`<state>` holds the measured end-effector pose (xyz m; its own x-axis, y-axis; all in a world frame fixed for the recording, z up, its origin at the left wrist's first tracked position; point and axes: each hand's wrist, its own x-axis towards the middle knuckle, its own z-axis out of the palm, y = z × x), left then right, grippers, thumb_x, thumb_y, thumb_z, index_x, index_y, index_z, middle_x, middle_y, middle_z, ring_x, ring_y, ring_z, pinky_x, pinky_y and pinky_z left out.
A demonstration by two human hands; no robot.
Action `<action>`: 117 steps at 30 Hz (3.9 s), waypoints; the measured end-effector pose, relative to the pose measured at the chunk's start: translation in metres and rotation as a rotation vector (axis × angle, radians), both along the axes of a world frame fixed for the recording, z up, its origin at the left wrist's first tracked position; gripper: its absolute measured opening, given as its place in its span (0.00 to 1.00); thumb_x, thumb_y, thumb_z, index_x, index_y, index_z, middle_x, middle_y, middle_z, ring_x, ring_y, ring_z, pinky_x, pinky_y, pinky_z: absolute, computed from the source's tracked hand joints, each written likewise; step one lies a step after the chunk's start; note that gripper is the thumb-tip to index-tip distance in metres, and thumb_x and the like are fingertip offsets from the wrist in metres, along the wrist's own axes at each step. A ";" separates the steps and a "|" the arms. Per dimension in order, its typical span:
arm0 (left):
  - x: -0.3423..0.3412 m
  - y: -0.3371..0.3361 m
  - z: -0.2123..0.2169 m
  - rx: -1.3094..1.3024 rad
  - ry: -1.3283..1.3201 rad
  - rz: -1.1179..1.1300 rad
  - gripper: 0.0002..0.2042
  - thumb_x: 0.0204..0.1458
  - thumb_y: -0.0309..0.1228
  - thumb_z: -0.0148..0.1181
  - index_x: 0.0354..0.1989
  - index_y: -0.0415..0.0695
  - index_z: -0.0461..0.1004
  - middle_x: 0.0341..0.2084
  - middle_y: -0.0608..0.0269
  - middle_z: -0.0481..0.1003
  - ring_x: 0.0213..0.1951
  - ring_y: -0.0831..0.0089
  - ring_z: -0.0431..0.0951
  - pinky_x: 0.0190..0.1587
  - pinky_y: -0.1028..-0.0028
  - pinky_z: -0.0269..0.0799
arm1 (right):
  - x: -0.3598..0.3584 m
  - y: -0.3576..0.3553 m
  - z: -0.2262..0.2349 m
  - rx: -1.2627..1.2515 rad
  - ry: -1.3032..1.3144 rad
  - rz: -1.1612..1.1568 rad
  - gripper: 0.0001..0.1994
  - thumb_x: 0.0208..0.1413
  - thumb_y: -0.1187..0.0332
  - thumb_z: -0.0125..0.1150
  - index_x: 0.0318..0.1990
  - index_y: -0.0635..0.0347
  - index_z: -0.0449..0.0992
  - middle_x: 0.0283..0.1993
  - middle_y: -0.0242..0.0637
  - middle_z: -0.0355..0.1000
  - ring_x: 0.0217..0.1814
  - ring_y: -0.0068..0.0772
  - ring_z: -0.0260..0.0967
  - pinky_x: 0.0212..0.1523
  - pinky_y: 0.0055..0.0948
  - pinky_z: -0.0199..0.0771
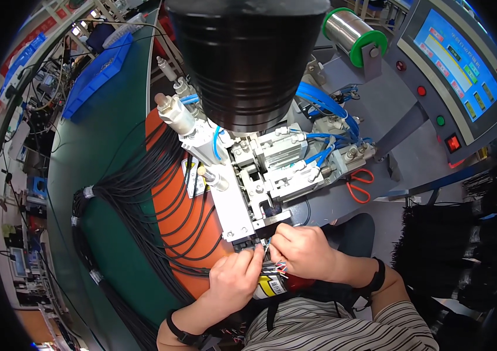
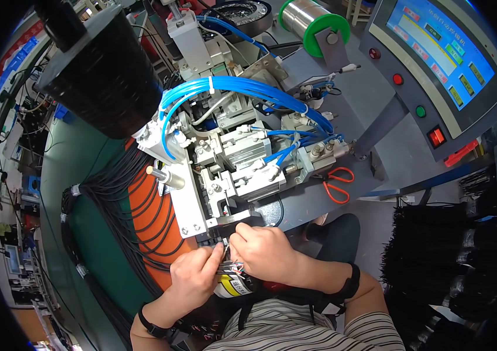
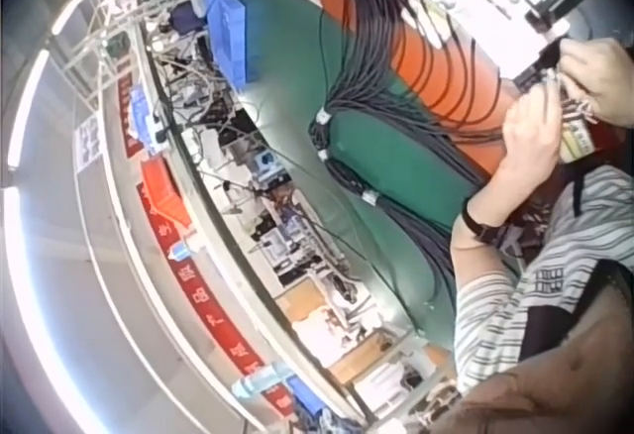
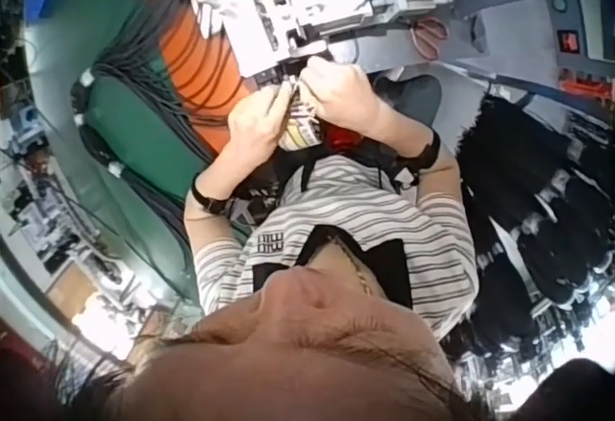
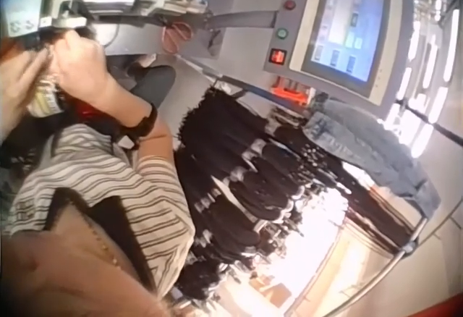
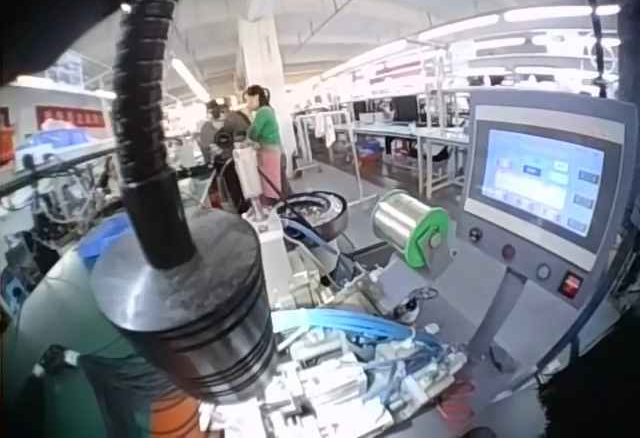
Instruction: The person picks up a wire from a bundle, inserts the end into a crimping machine, and then pulls the wire away to place it back into the bundle.
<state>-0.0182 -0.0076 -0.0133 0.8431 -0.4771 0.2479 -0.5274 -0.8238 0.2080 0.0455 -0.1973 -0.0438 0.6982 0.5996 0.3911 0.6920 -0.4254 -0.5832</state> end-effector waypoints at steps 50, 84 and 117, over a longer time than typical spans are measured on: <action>-0.012 0.038 -0.002 -0.062 0.003 0.120 0.24 0.38 0.23 0.61 0.50 0.42 0.75 0.38 0.60 0.72 0.40 0.64 0.73 0.38 0.69 0.69 | 0.003 -0.001 -0.015 0.249 0.605 -0.016 0.05 0.53 0.71 0.64 0.31 0.64 0.77 0.22 0.38 0.73 0.20 0.29 0.72 0.23 0.28 0.70; 0.001 -0.002 0.000 -0.320 0.014 0.027 0.06 0.50 0.23 0.65 0.35 0.38 0.76 0.24 0.56 0.76 0.23 0.65 0.77 0.24 0.72 0.71 | -0.017 0.010 -0.011 0.869 1.319 0.212 0.16 0.61 0.77 0.56 0.57 0.65 0.70 0.38 0.35 0.71 0.32 0.16 0.69 0.35 0.18 0.71; 0.008 0.010 -0.005 -0.780 0.480 0.075 0.06 0.44 0.17 0.61 0.30 0.38 0.72 0.20 0.61 0.73 0.22 0.72 0.75 0.25 0.74 0.69 | 0.004 0.000 -0.031 0.940 1.483 0.442 0.10 0.59 0.77 0.60 0.47 0.70 0.78 0.40 0.42 0.75 0.34 0.27 0.75 0.30 0.19 0.73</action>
